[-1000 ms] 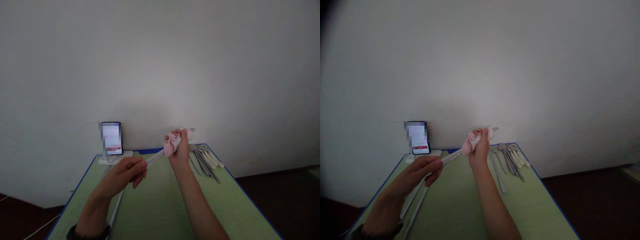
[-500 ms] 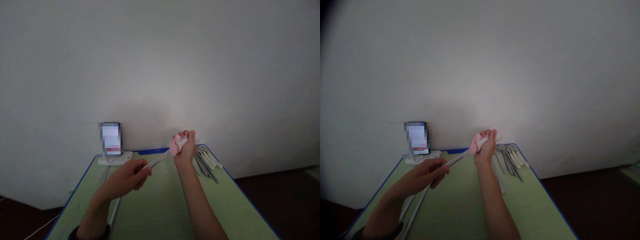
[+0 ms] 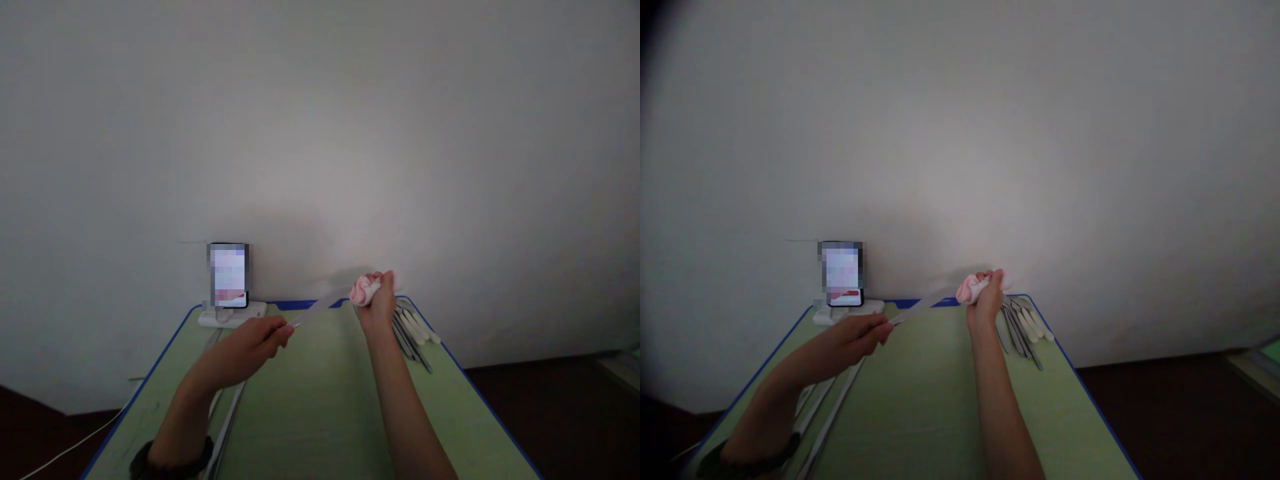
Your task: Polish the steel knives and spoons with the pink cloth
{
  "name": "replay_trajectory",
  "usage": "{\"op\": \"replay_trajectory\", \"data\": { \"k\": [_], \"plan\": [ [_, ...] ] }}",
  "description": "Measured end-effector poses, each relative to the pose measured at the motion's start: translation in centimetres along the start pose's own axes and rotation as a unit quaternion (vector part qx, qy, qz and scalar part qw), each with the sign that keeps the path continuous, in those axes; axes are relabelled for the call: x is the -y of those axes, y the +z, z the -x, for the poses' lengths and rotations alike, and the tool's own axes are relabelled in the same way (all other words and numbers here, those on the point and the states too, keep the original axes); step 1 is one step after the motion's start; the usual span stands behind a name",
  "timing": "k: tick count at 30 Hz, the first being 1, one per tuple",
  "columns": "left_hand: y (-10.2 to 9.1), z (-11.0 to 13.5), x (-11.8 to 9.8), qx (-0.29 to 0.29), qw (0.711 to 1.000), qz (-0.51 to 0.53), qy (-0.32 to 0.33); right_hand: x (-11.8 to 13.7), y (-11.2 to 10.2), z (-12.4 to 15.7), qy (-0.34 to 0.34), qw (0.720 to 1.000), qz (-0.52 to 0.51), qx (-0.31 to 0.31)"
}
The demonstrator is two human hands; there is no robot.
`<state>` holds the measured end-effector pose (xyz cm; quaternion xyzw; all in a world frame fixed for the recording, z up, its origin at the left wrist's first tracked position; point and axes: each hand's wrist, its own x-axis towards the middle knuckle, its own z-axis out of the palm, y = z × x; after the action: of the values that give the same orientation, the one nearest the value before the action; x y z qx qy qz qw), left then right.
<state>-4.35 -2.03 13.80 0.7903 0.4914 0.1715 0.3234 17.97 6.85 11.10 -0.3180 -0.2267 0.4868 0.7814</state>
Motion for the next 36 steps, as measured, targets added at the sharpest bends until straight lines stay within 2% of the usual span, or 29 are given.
{"op": "replay_trajectory", "data": {
  "k": [1, 3, 5, 7, 8, 10, 13, 15, 18, 22, 25, 28, 30, 32, 34, 36],
  "plan": [
    [-0.4, 0.2, 0.2, -0.025, 1.0, -0.008, -0.002, -0.5, -0.2, 0.3, 0.013, 1.0, 0.012, -0.004],
    [-0.9, 0.5, 0.5, -0.055, 0.998, -0.014, -0.01, -1.9, -0.5, 1.7, 0.062, 0.993, 0.094, 0.043],
    [-1.1, 0.6, 0.6, -0.063, 0.998, -0.024, -0.012, -3.7, -1.0, 3.6, 0.121, 0.963, 0.21, 0.12],
    [-1.1, 0.6, 0.5, -0.062, 0.997, -0.041, -0.007, -5.2, -1.8, 5.4, 0.139, 0.926, 0.302, 0.177],
    [-1.1, 0.6, 0.5, -0.062, 0.997, -0.05, -0.005, -5.6, -2.3, 6.0, 0.132, 0.911, 0.342, 0.189],
    [-0.8, 0.5, 0.5, -0.055, 0.996, -0.065, -0.008, -5.6, -3.2, 6.8, 0.102, 0.905, 0.373, 0.179],
    [-0.3, 0.2, 0.6, -0.024, 0.997, -0.07, -0.021, -4.3, -4.4, 7.2, -0.005, 0.885, 0.43, 0.175],
    [0.3, -0.1, 0.5, 0.006, 0.998, -0.062, -0.026, -3.2, -5.0, 7.4, -0.052, 0.867, 0.451, 0.206],
    [1.4, -0.7, 0.0, 0.051, 0.997, -0.045, -0.028, -2.2, -5.7, 8.1, -0.022, 0.876, 0.413, 0.249],
    [4.0, -1.4, -1.2, 0.114, 0.992, -0.04, -0.026, -1.9, -6.8, 9.0, 0.055, 0.904, 0.346, 0.245],
    [6.6, -2.1, -2.2, 0.139, 0.988, -0.061, -0.017, -1.9, -8.2, 8.9, 0.073, 0.905, 0.347, 0.237],
    [9.2, -3.0, -2.8, 0.131, 0.987, -0.088, -0.005, -1.6, -9.8, 8.2, 0.072, 0.891, 0.376, 0.244],
    [10.8, -3.5, -2.9, 0.125, 0.987, -0.101, -0.001, -1.3, -10.8, 7.7, 0.057, 0.867, 0.421, 0.26],
    [12.2, -3.9, -2.8, 0.125, 0.987, -0.106, 0.003, -0.7, -11.6, 7.4, 0.02, 0.83, 0.487, 0.271],
    [13.5, -4.1, -2.9, 0.124, 0.987, -0.103, 0.004, 0.1, -12.2, 7.2, -0.034, 0.778, 0.559, 0.284],
    [14.7, -4.2, -3.0, 0.099, 0.989, -0.109, 0.001, 1.2, -12.6, 7.1, -0.088, 0.713, 0.623, 0.309]
  ]
}}
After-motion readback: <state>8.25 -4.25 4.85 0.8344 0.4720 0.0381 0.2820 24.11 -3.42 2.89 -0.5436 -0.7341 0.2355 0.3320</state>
